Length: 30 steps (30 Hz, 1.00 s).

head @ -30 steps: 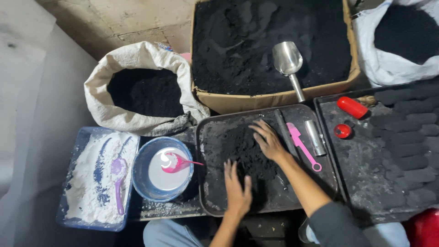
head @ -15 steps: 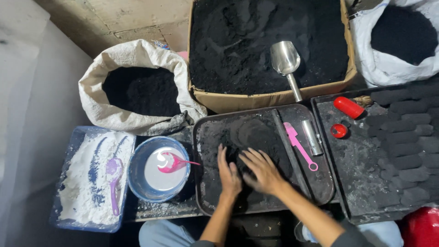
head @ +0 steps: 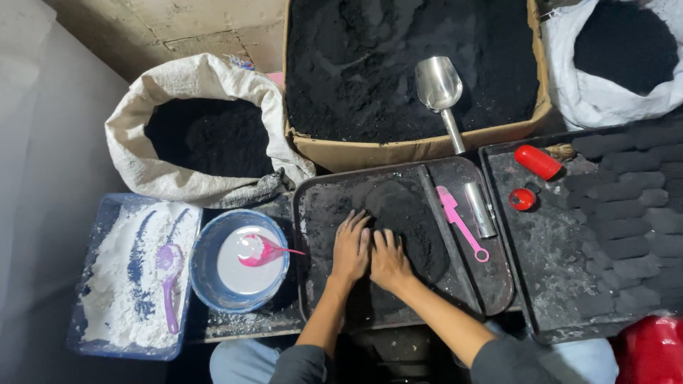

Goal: The person mixes a black powder on a tray with their hands, repeatedly pressing and kneading the material. They occasionally dip their hands into a bowl of water to wet the powder during the mixing process.

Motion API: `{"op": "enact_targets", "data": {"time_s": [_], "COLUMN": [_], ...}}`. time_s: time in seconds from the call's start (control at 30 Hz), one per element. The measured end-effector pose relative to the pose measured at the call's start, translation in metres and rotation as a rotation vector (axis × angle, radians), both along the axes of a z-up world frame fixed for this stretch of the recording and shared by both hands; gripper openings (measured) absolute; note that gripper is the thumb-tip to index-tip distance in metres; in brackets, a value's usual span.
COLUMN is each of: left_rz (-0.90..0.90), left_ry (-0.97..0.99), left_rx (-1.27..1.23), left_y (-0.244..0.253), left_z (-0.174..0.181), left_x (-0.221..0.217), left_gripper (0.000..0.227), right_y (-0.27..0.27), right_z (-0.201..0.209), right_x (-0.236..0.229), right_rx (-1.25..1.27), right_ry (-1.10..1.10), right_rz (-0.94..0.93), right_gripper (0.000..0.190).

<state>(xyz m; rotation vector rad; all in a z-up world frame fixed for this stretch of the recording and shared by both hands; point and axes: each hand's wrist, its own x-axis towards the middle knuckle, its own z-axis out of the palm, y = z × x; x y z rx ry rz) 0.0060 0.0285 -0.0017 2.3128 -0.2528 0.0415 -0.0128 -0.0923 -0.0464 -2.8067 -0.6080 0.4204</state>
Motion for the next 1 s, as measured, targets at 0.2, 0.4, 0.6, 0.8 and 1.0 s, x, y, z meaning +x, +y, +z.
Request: {"op": "enact_targets", "data": {"time_s": [0.2, 0.4, 0.6, 0.8, 1.0], "left_rz": [-0.005, 0.027, -0.011, -0.009, -0.039], "left_ry": [-0.037, 0.070, 0.088, 0.004, 0.122], "left_rx": [-0.084, -0.112, -0.108, 0.136, 0.295], "left_y": [0.003, 0.006, 0.007, -0.001, -0.005], "left_z": [-0.015, -0.005, 0.009, 0.013, 0.018], "left_x": [0.020, 0.026, 0.008, -0.024, -0.039], "left_gripper": [0.040, 0.042, 0.040, 0.039, 0.047], "right_y": [-0.001, 0.009, 0.000, -0.002, -0.001], "right_z": [-0.038, 0.010, -0.002, 0.060, 0.099], "right_x": [0.034, 0.053, 0.046, -0.014, -0.050], "right_rx": [0.048, 0.025, 0.079, 0.045, 0.030], "right_ry": [-0.230, -0.297, -0.187, -0.100, -0.048], "right_rz": [0.039, 0.082, -0.081, -0.175, -0.216], "right_gripper": [0.028, 0.022, 0.025, 0.060, 0.095]}}
